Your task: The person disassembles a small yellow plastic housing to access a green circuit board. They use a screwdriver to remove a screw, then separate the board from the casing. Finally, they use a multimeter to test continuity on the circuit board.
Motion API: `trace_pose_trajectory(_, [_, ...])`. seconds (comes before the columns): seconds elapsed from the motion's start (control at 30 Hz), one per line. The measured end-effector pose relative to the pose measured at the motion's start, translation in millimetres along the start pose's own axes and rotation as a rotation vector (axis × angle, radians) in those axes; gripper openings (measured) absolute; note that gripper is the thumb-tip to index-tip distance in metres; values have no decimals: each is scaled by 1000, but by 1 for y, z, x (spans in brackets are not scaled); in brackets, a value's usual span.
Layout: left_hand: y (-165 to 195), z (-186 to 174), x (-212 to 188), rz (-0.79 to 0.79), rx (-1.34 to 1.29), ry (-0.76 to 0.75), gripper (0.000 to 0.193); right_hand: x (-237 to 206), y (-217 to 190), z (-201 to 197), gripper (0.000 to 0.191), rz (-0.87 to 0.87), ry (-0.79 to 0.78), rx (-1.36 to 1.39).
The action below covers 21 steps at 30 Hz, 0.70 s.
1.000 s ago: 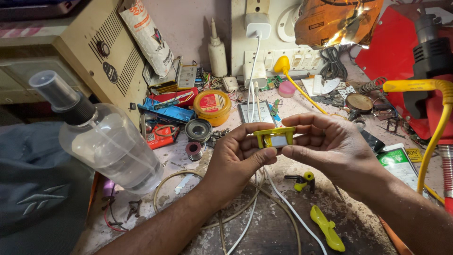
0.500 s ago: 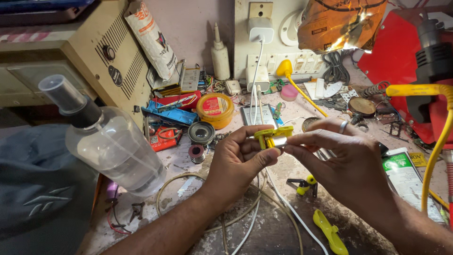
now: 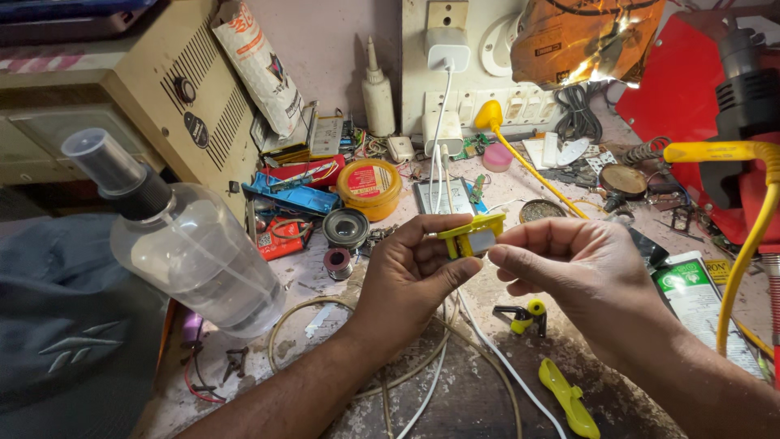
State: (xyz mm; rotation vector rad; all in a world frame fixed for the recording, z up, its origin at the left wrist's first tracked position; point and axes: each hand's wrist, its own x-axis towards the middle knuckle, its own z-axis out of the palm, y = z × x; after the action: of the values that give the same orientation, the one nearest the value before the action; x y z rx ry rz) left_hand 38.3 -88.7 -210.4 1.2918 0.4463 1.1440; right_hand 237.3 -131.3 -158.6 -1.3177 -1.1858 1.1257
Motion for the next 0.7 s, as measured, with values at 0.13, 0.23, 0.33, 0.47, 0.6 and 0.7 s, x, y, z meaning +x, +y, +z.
trace_pose_trajectory(0.13, [-1,0,0,7,-13,-8,40,2,4,-1,25,-10,-12,36])
trace_pose_trajectory(0.23, [0,0,1,-2,-17,-10,39,2,4,1,25,-30,13,-32])
trace_pose_trajectory(0.33, [2,1,1,-13,-21,-6,39,1,3,2,24,-49,35,-110])
trace_pose_trajectory(0.47, [4,2,1,-51,-35,12,39,0,3,2,24,-51,47,-102])
trace_pose_trajectory(0.6, [5,3,1,-45,-31,17,39,1,5,3,23,-57,41,-107])
trace_pose_trajectory(0.7, [6,3,0,-29,-39,10,39,0,6,4,22,-111,47,-134])
